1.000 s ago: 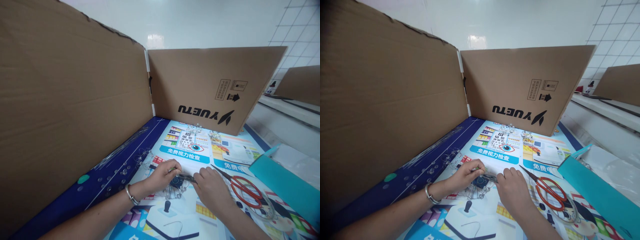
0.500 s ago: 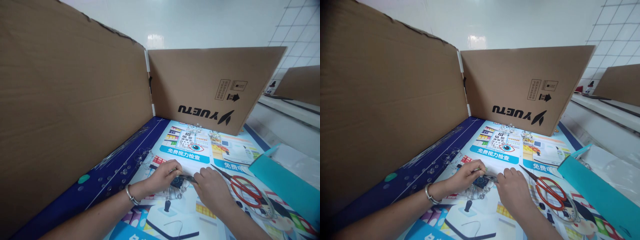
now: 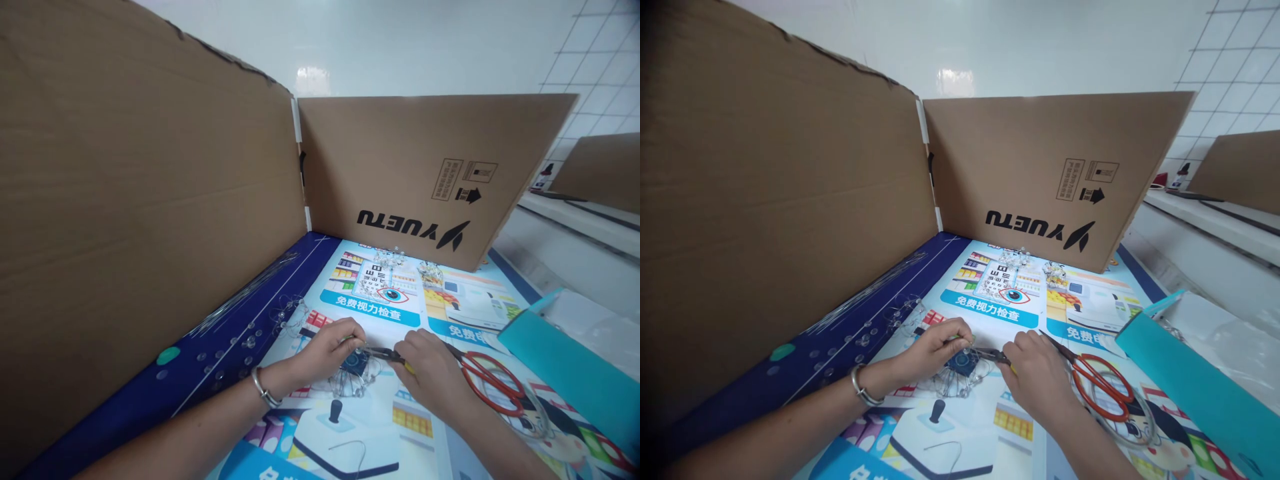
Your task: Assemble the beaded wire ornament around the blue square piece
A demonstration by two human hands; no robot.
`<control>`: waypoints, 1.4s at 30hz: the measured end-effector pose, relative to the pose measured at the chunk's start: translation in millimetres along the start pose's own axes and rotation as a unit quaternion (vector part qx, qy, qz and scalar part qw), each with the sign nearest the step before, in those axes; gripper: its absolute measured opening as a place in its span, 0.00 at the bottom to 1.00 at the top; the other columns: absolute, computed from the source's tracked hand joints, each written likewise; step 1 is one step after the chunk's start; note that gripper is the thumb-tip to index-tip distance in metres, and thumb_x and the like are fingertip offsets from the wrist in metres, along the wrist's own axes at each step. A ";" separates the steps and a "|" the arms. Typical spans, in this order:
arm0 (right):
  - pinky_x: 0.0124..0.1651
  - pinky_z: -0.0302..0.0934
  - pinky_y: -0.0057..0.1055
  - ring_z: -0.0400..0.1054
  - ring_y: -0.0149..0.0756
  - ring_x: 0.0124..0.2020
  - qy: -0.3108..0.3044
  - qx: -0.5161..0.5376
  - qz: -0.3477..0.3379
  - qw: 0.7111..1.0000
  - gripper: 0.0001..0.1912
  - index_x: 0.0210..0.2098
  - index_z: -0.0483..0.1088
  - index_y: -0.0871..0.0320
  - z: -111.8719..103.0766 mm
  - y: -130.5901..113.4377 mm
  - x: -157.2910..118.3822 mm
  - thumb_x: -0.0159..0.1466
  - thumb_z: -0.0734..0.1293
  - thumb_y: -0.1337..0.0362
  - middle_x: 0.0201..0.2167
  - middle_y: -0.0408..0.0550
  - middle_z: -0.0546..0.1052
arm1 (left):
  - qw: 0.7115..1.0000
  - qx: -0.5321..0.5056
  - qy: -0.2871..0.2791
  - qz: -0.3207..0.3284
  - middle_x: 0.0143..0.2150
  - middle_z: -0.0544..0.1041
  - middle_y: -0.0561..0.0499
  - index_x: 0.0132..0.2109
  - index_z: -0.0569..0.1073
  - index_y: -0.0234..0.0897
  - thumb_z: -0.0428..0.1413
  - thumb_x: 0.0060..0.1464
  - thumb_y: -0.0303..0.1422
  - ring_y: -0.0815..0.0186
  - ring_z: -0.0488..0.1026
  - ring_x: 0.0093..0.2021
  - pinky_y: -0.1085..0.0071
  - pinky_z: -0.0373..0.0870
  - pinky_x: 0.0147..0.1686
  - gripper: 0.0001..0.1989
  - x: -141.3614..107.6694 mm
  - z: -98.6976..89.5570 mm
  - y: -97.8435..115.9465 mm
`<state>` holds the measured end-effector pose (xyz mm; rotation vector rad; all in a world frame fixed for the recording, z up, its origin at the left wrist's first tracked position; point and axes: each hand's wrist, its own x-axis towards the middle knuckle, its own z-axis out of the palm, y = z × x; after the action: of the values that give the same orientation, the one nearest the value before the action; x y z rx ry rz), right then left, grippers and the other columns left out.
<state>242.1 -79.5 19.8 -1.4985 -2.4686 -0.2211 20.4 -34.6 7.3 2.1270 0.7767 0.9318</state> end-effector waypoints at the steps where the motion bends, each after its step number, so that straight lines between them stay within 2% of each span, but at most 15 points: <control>1: 0.38 0.49 0.31 0.59 0.36 0.35 -0.003 0.002 0.003 1.000 0.07 0.29 0.66 0.57 -0.2 -1.5 -0.1 0.60 0.61 0.61 0.28 0.46 0.67 | 1.000 0.000 -0.001 0.000 0.33 0.69 0.51 0.34 0.68 0.34 0.46 0.58 0.29 0.69 0.65 0.34 0.73 0.63 0.37 0.07 -0.2 0.3 0.0; 13: 0.36 0.47 0.31 0.58 0.36 0.33 0.032 -0.027 -0.003 0.999 0.05 0.28 0.67 0.57 5.4 -8.5 -1.5 0.58 0.64 0.63 0.28 0.46 0.67 | 1.000 -0.003 0.001 -0.004 0.33 0.70 0.50 0.34 0.68 0.34 0.47 0.57 0.30 0.68 0.66 0.34 0.72 0.64 0.36 0.07 -0.9 1.7 -3.3; 42: 0.34 0.47 0.30 0.60 0.36 0.33 -0.004 -0.028 0.029 0.999 0.03 0.29 0.66 0.56 7.9 -16.1 -1.7 0.58 0.64 0.63 0.28 0.46 0.68 | 1.000 0.017 0.013 -0.010 0.32 0.70 0.51 0.34 0.68 0.34 0.46 0.58 0.31 0.69 0.65 0.32 0.73 0.62 0.34 0.08 -3.3 2.8 0.1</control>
<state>227.5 -86.4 11.7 -1.5939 -2.4403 -0.2776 20.7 -38.0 4.8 2.1373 0.8306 0.9433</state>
